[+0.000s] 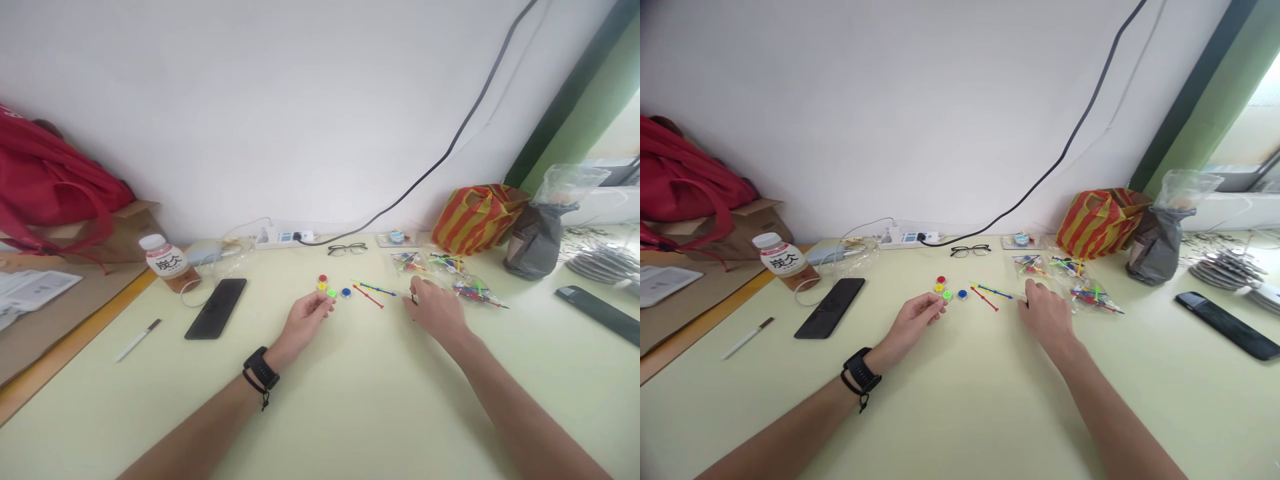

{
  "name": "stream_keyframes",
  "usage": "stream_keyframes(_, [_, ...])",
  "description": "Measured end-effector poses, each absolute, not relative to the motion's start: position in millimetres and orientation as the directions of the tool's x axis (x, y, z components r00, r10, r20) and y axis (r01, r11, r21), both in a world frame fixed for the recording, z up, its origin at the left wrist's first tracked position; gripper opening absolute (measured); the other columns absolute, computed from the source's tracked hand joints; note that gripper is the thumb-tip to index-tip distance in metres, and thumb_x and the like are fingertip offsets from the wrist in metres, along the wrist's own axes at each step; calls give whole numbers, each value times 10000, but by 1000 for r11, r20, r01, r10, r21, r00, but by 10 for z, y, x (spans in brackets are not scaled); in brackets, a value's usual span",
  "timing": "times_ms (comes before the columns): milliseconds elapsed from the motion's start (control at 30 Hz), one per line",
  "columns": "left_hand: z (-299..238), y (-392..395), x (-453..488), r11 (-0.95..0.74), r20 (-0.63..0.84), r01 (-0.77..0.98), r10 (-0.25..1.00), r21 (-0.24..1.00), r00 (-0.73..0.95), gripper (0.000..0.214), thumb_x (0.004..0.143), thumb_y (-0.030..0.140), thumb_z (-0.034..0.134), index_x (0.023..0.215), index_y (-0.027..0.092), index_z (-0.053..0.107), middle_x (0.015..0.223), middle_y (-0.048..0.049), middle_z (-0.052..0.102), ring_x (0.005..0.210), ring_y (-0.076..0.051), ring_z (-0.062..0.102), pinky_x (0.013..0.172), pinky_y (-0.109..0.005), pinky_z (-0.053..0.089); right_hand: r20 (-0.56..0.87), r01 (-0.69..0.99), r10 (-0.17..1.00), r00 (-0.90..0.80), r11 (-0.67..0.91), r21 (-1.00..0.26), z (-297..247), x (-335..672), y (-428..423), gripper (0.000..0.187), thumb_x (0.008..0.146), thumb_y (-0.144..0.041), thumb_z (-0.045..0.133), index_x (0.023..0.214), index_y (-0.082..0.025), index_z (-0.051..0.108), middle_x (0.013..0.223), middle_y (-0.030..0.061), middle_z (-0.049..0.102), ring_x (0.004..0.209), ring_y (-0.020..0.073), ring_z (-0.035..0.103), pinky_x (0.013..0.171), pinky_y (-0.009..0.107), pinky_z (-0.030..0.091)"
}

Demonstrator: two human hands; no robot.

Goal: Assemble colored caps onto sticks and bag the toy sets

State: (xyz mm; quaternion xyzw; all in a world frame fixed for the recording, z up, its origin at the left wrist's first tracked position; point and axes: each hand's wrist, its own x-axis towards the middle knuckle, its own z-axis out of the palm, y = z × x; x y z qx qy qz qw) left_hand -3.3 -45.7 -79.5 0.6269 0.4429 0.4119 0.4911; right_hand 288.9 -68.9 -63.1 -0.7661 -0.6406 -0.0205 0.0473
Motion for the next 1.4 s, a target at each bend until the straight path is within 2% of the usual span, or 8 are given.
stream_keyframes(133, [-850,-411,-112,-283,222,386,955,878,195,218,889,370,670,1027,210,725,889,-27,613,721,-169,531,709,-310,458,148,984,989,3,24,-178,-665,2712,-740,243,1003,-363,487,1160,-227,612,1137,85,702,918,239,681,712,323,413])
stream_keyframes(267, [-884,-395,-173,-392,323,610,919,689,226,355,895,267,648,1246,242,695,974,-45,579,917,-228,582,898,-386,477,91,970,983,-157,171,-174,-734,2518,-821,443,1013,-326,463,1450,-280,514,1156,91,675,1004,253,666,760,326,418])
stream_keyframes(367, [-898,-422,-171,-447,320,669,894,594,313,454,924,277,627,1377,254,633,1030,-67,581,1026,-266,578,957,-420,472,50,958,974,-221,226,-177,-756,2454,-855,421,1027,-303,427,1429,-297,552,1100,87,649,951,241,651,751,327,415])
stream_keyframes(467, [-895,-467,-149,-496,325,692,868,524,375,444,948,303,609,1391,272,623,1088,-81,591,1067,-285,566,970,-437,471,137,953,963,-231,252,-167,-772,2467,-840,381,1025,-293,433,1366,-277,603,1089,97,620,990,257,600,814,352,425])
stream_keyframes(667, [-842,-523,-119,-540,334,597,840,594,428,184,967,312,602,1131,275,677,1143,-62,634,1138,-270,572,1004,-425,471,304,973,934,-186,217,-72,-914,2586,-696,438,1010,-279,445,1432,-236,554,1272,160,577,1147,348,478,936,478,393])
stream_keyframes(1000, [-827,-521,-107,-561,319,527,816,638,483,194,974,308,596,1110,261,725,1103,-73,676,1084,-261,623,992,-409,487,305,937,918,-254,312,-159,-960,2607,-670,407,1053,-332,362,1412,-207,510,1492,128,540,1454,345,304,1132,541,299])
stream_keyframes(1233, [-842,-517,-105,-561,318,504,812,656,490,198,969,327,607,1104,262,737,1088,-75,693,1064,-262,632,987,-420,497,276,894,900,-338,399,-205,-871,2602,-692,257,1030,-285,418,1198,-232,605,1300,104,635,1350,276,449,1145,494,323])
stream_keyframes(1400, [-812,-542,-96,-574,322,473,797,668,511,201,965,346,620,1099,275,751,1082,-81,702,1053,-263,636,981,-425,506,309,866,890,-334,419,-272,-895,2587,-675,244,984,-278,492,1173,-213,632,1287,119,642,1306,289,485,1126,494,364])
